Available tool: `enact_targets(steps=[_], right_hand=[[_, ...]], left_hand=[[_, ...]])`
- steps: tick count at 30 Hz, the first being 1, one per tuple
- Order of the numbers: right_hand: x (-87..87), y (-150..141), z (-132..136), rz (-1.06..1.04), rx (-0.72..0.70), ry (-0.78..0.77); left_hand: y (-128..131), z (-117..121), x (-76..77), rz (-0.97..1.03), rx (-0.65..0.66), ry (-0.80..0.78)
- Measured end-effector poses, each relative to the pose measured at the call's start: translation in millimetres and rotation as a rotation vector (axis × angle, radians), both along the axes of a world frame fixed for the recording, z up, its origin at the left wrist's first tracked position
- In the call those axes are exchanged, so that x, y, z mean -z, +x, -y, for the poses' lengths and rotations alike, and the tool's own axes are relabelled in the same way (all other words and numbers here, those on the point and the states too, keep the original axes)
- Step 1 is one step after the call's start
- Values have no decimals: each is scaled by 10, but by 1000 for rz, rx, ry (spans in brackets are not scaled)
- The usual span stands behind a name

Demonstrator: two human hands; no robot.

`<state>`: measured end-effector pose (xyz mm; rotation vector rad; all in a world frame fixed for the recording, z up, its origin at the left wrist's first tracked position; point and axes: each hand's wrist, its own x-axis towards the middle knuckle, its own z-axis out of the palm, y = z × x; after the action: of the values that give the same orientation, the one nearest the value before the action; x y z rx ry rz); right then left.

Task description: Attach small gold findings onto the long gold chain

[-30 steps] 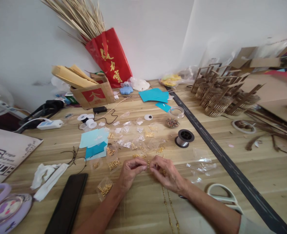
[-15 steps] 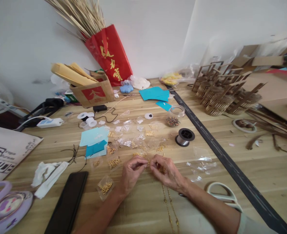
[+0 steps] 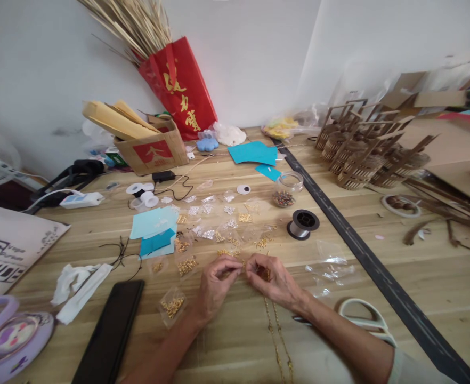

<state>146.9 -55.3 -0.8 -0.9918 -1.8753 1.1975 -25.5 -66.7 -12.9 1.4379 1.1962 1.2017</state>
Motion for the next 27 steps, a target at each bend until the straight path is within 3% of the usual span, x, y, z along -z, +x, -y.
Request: enact_targets(steps=[27], right_hand=[[40,2,-4,-4,-3,-44]], left_hand=[[-11,3,45,0,38,33]])
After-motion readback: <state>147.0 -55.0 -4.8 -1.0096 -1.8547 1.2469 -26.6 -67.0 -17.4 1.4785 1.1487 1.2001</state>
